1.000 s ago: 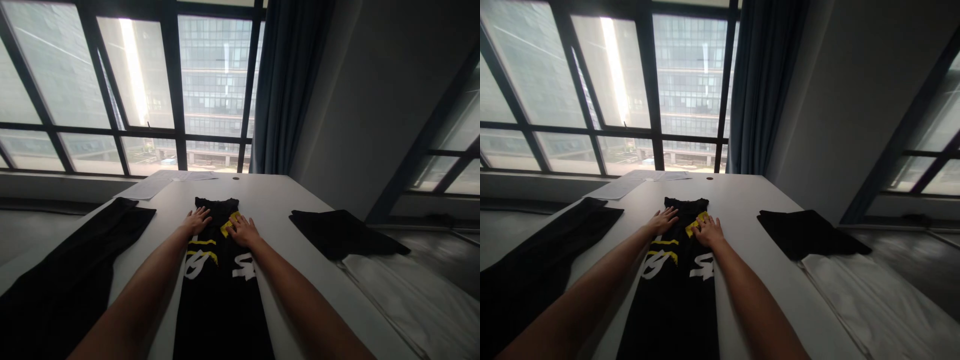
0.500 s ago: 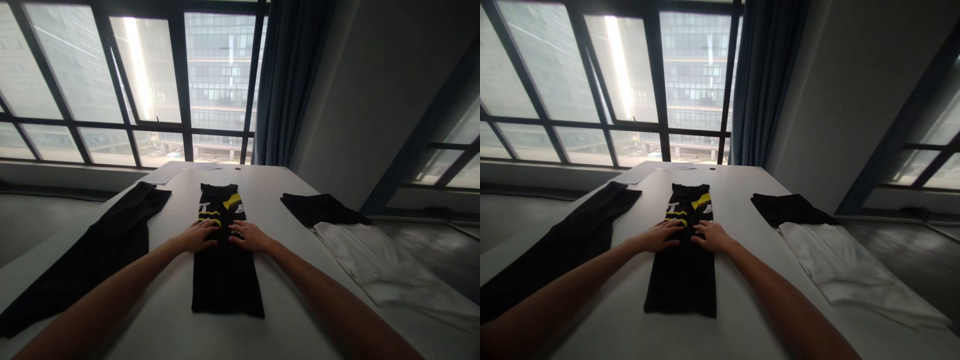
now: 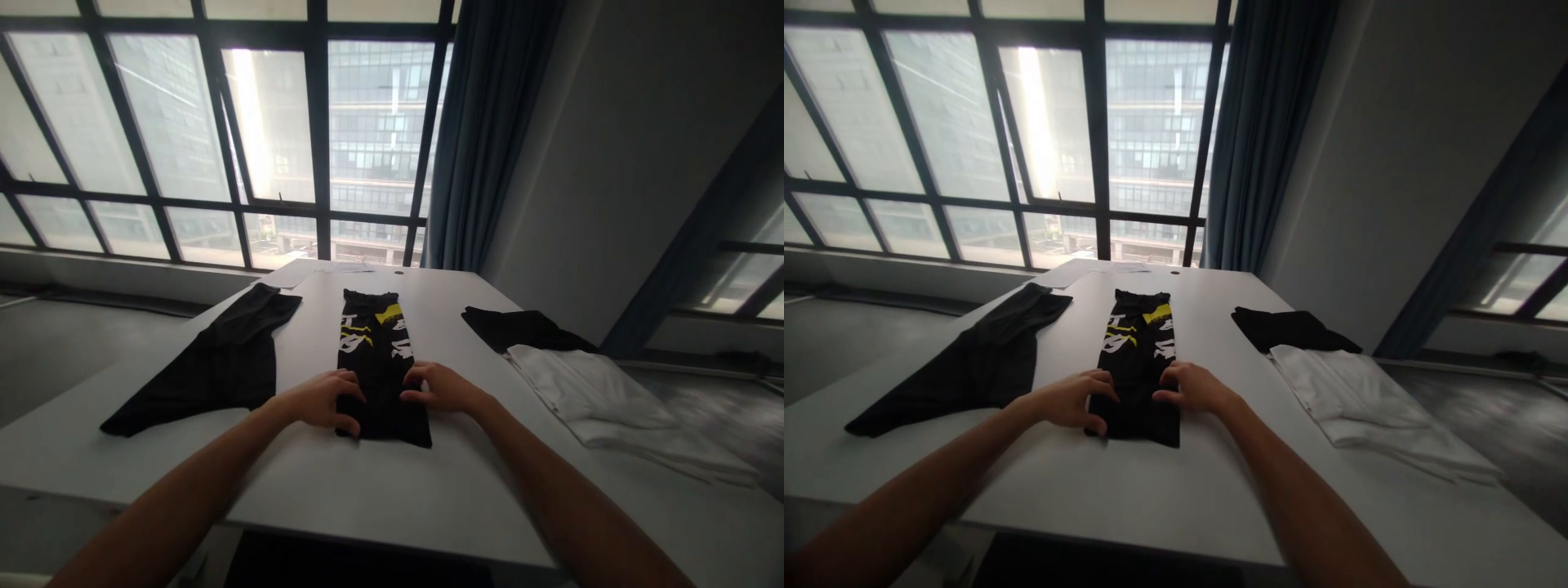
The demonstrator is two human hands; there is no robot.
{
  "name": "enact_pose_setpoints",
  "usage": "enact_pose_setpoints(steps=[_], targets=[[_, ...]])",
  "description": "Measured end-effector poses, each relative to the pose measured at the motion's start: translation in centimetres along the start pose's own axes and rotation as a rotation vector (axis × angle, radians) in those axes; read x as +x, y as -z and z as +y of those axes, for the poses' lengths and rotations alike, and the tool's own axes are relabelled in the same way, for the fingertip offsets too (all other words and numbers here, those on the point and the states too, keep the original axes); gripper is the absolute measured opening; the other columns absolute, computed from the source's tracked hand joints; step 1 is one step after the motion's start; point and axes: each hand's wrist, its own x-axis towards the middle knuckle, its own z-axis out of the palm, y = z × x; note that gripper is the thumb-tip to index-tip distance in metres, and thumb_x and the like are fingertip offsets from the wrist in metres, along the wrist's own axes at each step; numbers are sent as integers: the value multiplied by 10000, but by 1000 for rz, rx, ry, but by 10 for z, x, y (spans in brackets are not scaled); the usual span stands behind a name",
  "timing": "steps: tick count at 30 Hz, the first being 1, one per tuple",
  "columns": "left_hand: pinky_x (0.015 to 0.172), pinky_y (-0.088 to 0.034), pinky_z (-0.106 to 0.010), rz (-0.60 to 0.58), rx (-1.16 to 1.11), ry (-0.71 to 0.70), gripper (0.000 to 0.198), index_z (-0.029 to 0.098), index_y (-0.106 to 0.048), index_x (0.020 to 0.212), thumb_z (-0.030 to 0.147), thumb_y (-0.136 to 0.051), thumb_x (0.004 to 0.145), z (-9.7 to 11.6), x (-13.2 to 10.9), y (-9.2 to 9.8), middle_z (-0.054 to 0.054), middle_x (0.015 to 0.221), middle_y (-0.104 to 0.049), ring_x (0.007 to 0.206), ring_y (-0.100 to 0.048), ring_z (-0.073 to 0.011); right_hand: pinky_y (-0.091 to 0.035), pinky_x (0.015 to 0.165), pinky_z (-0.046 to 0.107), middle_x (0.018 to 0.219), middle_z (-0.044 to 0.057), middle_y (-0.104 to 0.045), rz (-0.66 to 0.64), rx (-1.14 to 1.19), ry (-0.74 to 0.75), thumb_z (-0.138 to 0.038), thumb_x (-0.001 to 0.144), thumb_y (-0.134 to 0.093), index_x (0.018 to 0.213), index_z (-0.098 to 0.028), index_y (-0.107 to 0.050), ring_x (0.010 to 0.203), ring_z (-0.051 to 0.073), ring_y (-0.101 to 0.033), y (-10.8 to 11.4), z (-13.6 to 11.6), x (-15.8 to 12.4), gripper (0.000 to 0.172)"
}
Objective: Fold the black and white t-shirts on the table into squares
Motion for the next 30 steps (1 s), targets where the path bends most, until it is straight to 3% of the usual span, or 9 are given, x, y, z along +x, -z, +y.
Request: enact_pose_setpoints(steps=[2,5,8,11,15,20,23,26,30], targets=[[733,-487,-288,-35,24,-2,452,214,-721,1011,535,-782,699,8,2,-2,-44,964,-660,839,-640,-211,-496,772,305,1081,69,-667,-116,47,29,-553,698,-779,1103,-203,-692,923,225,-632,9,-15,-8,543],[694,-468,-249,-56,-1,-52,162,212,-705,924,335,-675,824,15,6,-3,-23,907,-658,772,-633,-164,-483,737,297,1084,63,-664,-198,14,21,-508,577,-864,1165,-217,-668,906,231,-626,11,-30,-12,684],[678,-452,-220,-24,-50,-81,94,202,-667,856,172,-586,821,19,5,4,-10,869,-641,747,-609,-132,-461,716,278,1040,52,-680,-190,-13,48,-370,708,-787,1092,-213,-698,862,202,-625,8,-33,-11,425],[617,-421,-213,43,-64,-52,55,186,-596,764,137,-570,767,19,-1,15,11,775,-586,655,-541,-110,-449,683,248,989,40,-698,-187,79,91,-278,799,-678,1038,-199,-710,806,164,-622,10,-30,-12,253],[599,-390,-221,134,-75,-61,66,182,-524,706,133,-534,749,12,-12,31,22,705,-528,626,-476,-106,-436,639,225,914,36,-707,-169,138,75,-151,787,-615,994,-162,-707,735,136,-605,18,-28,-15,227],[623,-399,-226,34,-53,-28,123,178,-570,711,246,-609,806,6,-20,43,25,710,-539,637,-484,-107,-427,612,213,840,22,-698,-212,109,70,-112,739,-619,942,-151,-724,693,122,-593,18,-32,-17,232],[684,-438,-250,16,-33,8,293,196,-665,914,444,-724,770,9,-18,38,-4,848,-612,750,-556,-150,-427,586,206,829,22,-692,-278,162,77,-179,758,-659,1002,-152,-737,680,120,-595,13,-35,-16,258],[764,-463,-290,-9,17,5,487,223,-668,1088,448,-808,679,14,-11,25,-37,1010,-643,892,-602,-209,-434,574,203,806,24,-691,-347,247,80,-280,769,-707,1051,-148,-741,669,122,-600,9,-35,-14,313],[783,-470,-288,-82,77,-7,191,233,-699,995,251,-671,807,20,-2,7,-32,1007,-668,886,-639,-199,-459,611,221,864,38,-716,-269,238,29,-375,822,-675,1073,-160,-732,718,141,-630,9,-25,-11,336]])
